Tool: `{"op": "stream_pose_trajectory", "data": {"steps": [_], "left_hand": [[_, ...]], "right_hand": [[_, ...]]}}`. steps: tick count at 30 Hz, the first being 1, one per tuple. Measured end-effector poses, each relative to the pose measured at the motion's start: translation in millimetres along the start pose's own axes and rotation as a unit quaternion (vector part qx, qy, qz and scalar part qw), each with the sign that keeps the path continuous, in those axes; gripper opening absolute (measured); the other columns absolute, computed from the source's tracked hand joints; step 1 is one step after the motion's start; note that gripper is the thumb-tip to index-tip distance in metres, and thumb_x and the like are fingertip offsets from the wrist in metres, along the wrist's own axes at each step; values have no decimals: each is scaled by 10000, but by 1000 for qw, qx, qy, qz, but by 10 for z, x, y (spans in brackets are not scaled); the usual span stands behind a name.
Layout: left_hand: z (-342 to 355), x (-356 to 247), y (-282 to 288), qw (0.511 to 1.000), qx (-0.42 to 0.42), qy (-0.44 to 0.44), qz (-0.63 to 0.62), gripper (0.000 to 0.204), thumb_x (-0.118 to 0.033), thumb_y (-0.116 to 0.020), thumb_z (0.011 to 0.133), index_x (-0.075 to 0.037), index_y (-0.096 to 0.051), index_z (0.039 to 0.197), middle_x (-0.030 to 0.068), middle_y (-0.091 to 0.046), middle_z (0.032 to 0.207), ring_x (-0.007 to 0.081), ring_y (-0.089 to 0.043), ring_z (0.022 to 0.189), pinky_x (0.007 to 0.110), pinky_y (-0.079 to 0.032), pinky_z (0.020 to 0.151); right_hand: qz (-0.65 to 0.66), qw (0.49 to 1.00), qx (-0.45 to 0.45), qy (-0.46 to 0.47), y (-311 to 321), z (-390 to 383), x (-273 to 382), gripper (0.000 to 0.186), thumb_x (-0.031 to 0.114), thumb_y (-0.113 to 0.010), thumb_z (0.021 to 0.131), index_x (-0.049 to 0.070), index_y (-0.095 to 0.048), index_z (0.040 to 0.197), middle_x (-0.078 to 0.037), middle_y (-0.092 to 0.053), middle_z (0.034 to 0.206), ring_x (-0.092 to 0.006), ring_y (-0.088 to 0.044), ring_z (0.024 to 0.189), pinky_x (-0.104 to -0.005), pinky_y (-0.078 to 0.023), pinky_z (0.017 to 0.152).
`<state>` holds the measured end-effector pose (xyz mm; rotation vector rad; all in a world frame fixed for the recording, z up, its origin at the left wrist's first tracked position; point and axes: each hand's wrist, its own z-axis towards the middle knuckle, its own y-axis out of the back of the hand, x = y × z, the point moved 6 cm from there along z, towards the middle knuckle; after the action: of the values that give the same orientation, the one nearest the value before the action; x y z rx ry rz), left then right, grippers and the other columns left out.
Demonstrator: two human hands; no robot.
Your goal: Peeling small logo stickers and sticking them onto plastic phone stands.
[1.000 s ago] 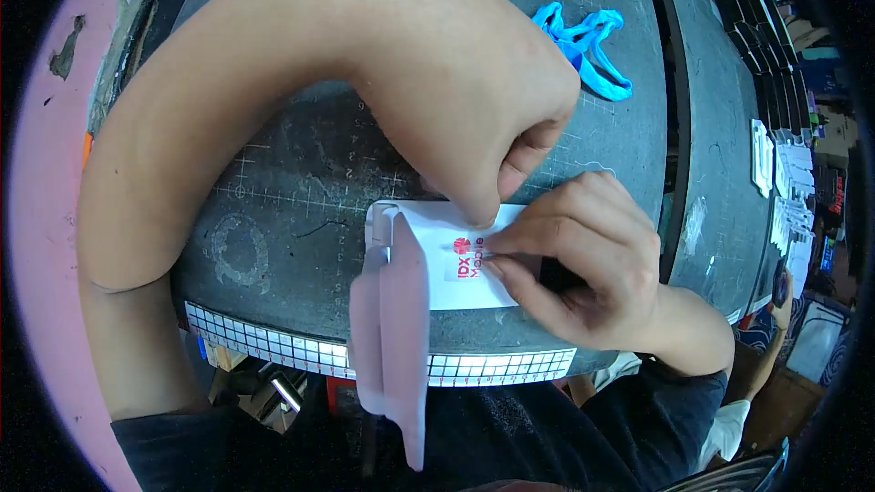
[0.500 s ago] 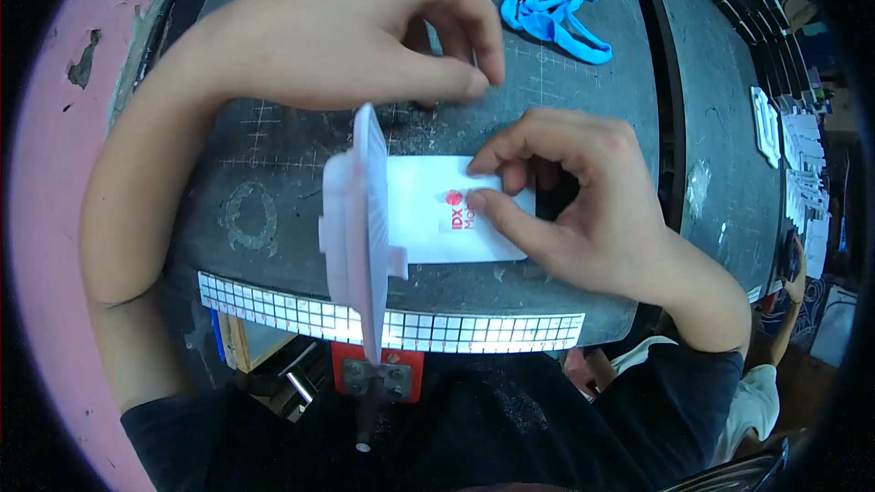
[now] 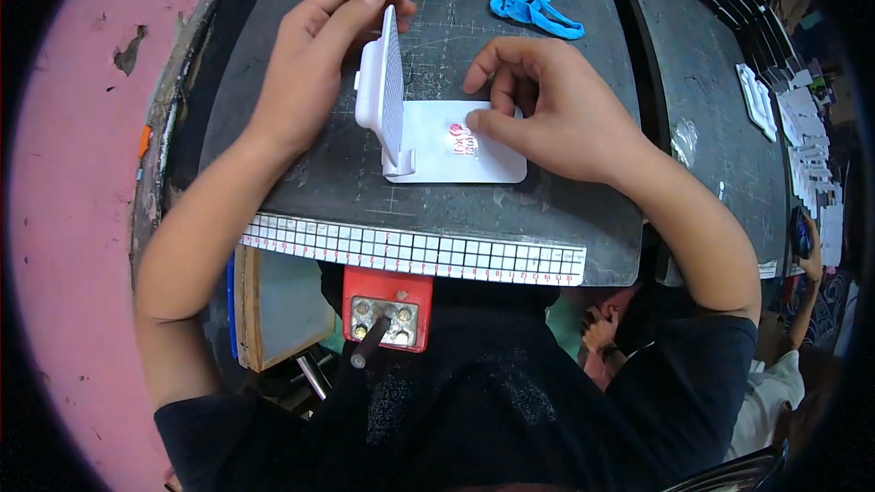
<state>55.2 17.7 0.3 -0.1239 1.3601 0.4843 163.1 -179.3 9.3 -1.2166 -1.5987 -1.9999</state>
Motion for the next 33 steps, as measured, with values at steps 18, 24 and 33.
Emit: {"op": "stream_pose_trajectory", "data": {"steps": [18,24,33], "left_hand": [[-209,-90,-236,938,276,-152,147,1254,-281,-1006,495,-118,-474,1618,113,-717,1326,252,-649,1235,425,-474,1135],[-219,-78,-239,934,267,-180,154,1254,-271,-1019,479,-127,-492,1608,127,-739,1321,261,-692,1240,426,-551,1082],[-223,-37,-240,939,259,-183,131,1241,-250,-1025,474,-128,-508,1595,137,-736,1336,272,-685,1283,431,-549,1092]], "right_hand": [[-250,934,29,254,70,-180,292,252,154,-946,730,39,-844,928,-84,-736,872,-259,-725,778,-377,-564,713],[-304,909,23,283,53,-192,336,261,173,-945,707,43,-844,910,-60,-726,830,-240,-712,760,-371,-543,689],[-292,911,16,289,34,-190,322,232,185,-927,752,22,-820,877,-72,-703,808,-253,-699,744,-385,-539,681]]}}
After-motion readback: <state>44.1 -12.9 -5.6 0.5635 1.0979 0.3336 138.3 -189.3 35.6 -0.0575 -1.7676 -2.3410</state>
